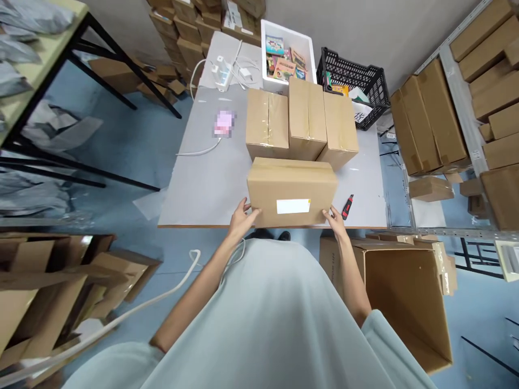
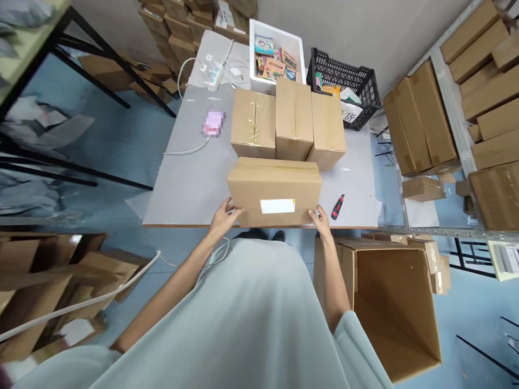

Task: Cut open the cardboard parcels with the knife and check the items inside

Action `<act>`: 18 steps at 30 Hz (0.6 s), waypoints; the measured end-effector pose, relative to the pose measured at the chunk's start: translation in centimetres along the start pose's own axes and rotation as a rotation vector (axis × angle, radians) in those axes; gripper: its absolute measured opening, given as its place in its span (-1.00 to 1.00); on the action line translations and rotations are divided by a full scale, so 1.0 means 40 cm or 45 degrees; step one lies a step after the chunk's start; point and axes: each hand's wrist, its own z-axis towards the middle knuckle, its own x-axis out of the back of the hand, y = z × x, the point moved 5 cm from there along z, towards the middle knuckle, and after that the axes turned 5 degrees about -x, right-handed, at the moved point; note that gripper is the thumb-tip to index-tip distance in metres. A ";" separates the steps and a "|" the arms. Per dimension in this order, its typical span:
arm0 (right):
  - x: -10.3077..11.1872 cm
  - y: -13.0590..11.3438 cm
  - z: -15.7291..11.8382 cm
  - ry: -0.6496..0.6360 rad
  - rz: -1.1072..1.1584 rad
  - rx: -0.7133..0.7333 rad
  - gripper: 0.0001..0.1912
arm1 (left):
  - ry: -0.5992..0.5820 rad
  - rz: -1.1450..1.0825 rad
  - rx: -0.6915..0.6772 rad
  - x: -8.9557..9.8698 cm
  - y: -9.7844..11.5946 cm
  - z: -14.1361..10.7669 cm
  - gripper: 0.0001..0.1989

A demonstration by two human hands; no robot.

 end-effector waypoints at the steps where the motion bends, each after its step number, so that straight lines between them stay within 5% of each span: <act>1: 0.003 0.000 -0.017 -0.022 0.050 0.039 -0.32 | 0.031 -0.050 0.020 0.007 -0.005 -0.017 -0.20; 7: -0.013 0.030 -0.078 -0.179 0.245 0.081 -0.05 | 0.121 -0.144 0.067 0.006 -0.038 -0.091 -0.40; 18: -0.052 0.155 -0.047 -0.217 0.325 -0.059 -0.09 | 0.114 -0.170 0.007 -0.002 -0.124 -0.092 -0.43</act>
